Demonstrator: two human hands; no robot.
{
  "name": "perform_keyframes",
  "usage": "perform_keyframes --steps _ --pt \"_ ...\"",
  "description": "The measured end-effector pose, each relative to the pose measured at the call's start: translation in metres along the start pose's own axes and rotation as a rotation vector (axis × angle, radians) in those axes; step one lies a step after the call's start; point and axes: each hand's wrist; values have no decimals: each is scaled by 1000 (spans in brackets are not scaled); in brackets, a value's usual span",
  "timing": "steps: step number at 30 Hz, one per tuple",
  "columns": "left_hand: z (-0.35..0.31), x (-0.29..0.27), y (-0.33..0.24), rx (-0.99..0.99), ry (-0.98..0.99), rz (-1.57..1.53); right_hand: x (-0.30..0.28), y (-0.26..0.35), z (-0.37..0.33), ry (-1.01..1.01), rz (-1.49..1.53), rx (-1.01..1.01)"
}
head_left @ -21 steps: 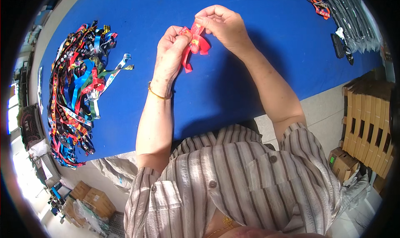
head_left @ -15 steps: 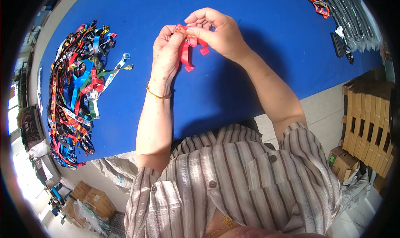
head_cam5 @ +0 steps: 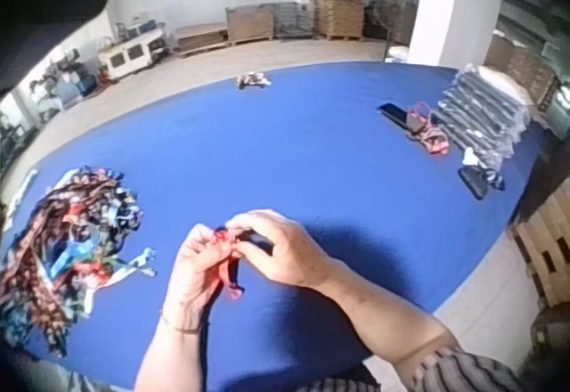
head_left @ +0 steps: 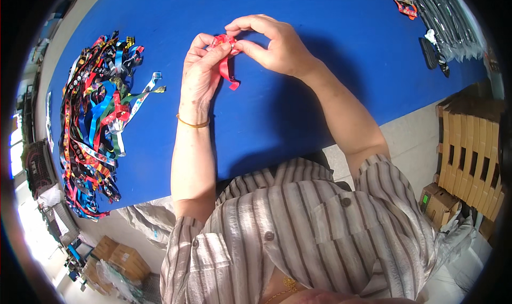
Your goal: Fold and assemble decorative ribbons or lanyards on a workstation.
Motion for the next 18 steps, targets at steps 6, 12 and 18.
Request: perform_keyframes --steps 6,12,18 --pt "-1 -5 5 13 27 44 -6 -3 -3 140 183 228" --pt "-4 0 2 40 91 109 -11 0 0 193 330 365" --pt "-6 11 0 96 -53 357 -7 -7 1 106 578 550"
Point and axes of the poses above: each hand's wrist, its own z-axis towards the middle knuckle, its own x-axis out of the palm, y = z × x, and after that the axes turned 13 degrees about z, right-handed
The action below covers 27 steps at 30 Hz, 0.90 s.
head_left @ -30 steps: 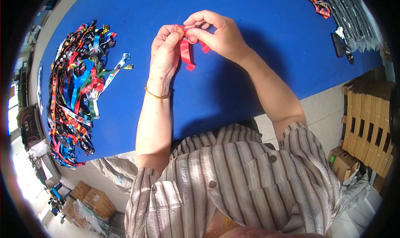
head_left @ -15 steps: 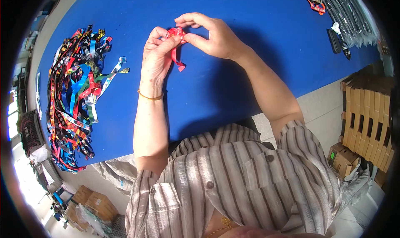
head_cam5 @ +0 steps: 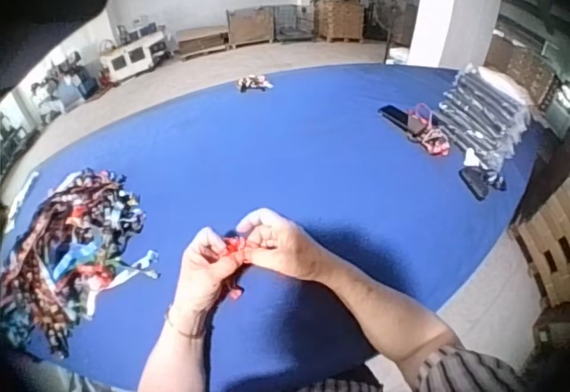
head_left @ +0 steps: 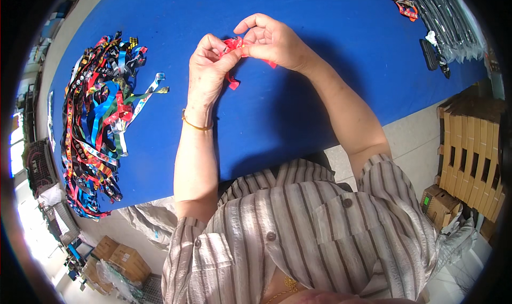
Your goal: Fold and assemble decorative ribbons or lanyards on a workstation.
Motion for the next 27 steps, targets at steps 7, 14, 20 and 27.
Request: perform_keyframes --steps 7,14,20,27 --pt "-7 16 -3 114 -183 412 1 -4 0 -19 9 25" --pt "-10 16 -3 324 -292 876 9 -3 0 -47 87 -9" --pt "-7 16 1 463 -268 974 -5 -11 4 -114 287 170" --pt "-3 13 -1 751 -214 1171 1 10 -3 -30 431 408"
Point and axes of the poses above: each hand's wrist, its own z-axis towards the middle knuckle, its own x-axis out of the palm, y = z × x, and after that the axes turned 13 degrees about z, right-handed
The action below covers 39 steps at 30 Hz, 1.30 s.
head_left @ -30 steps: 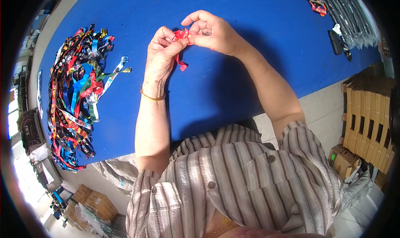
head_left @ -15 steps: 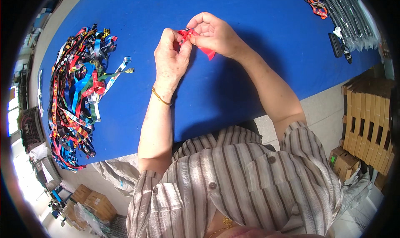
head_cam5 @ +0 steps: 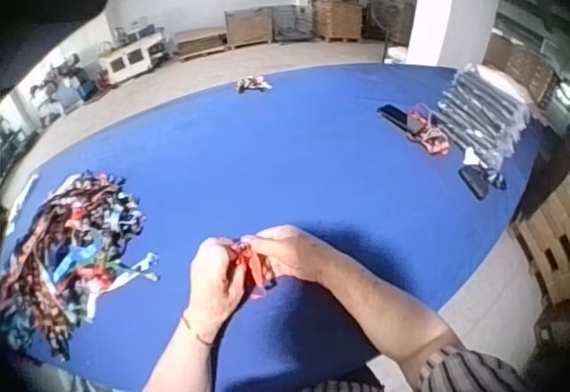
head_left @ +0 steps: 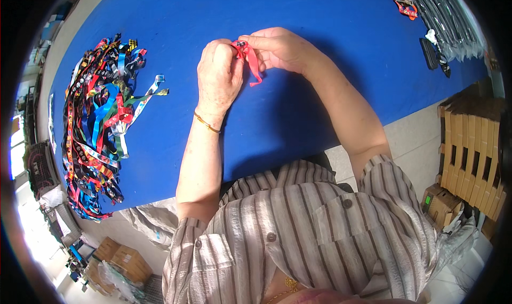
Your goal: Fold and assemble decorative ribbons or lanyards on a workstation.
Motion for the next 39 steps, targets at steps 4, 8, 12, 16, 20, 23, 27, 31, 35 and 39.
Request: perform_keyframes --steps 4,8,12,16,20,23,27,31,35,39 --pt "-1 2 -2 13 8 4 -12 -4 5 -36 -90 -42" --pt "-2 5 -4 -17 13 -51 -13 -1 3 -91 -278 -103" --pt "-2 4 -6 -47 8 -79 -4 8 -4 -115 -323 -101" --pt "-3 7 -4 -43 -3 -69 1 4 -1 -172 -351 -135" --pt "-2 8 -5 -36 -21 -68 -7 -2 4 -161 -324 -180" --pt "-1 8 -7 -14 -34 -40 -7 -3 6 -235 -326 -242" --pt "-1 11 -9 -19 -89 -16 -12 -6 12 -339 -446 -411" --pt "-3 11 -10 -113 -112 -13 -11 -11 16 -408 -482 -561" --pt "-2 8 -10 -239 -68 -51 -10 -7 9 -386 -716 -854" --pt "-6 14 -3 -598 54 -752 -3 -8 6 -342 -819 -921"
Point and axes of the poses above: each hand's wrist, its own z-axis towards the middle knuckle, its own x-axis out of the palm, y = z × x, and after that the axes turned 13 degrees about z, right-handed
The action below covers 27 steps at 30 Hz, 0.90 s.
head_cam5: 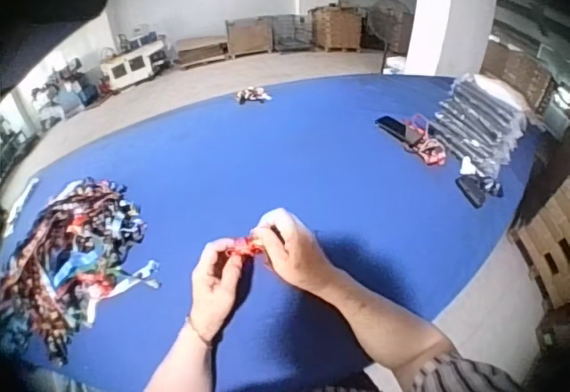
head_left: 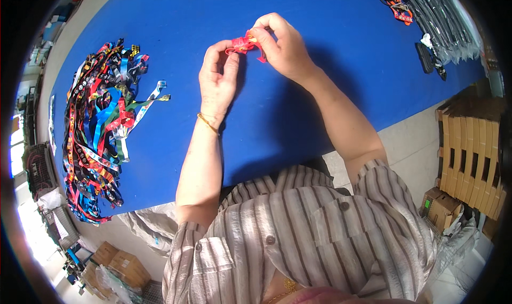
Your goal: Fold and assemble decorative ribbons or lanyards on a workstation.
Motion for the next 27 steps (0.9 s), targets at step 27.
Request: perform_keyframes --steps 27 --pt "-2 -9 -12 297 -179 191 8 -4 -5 104 5 -304"
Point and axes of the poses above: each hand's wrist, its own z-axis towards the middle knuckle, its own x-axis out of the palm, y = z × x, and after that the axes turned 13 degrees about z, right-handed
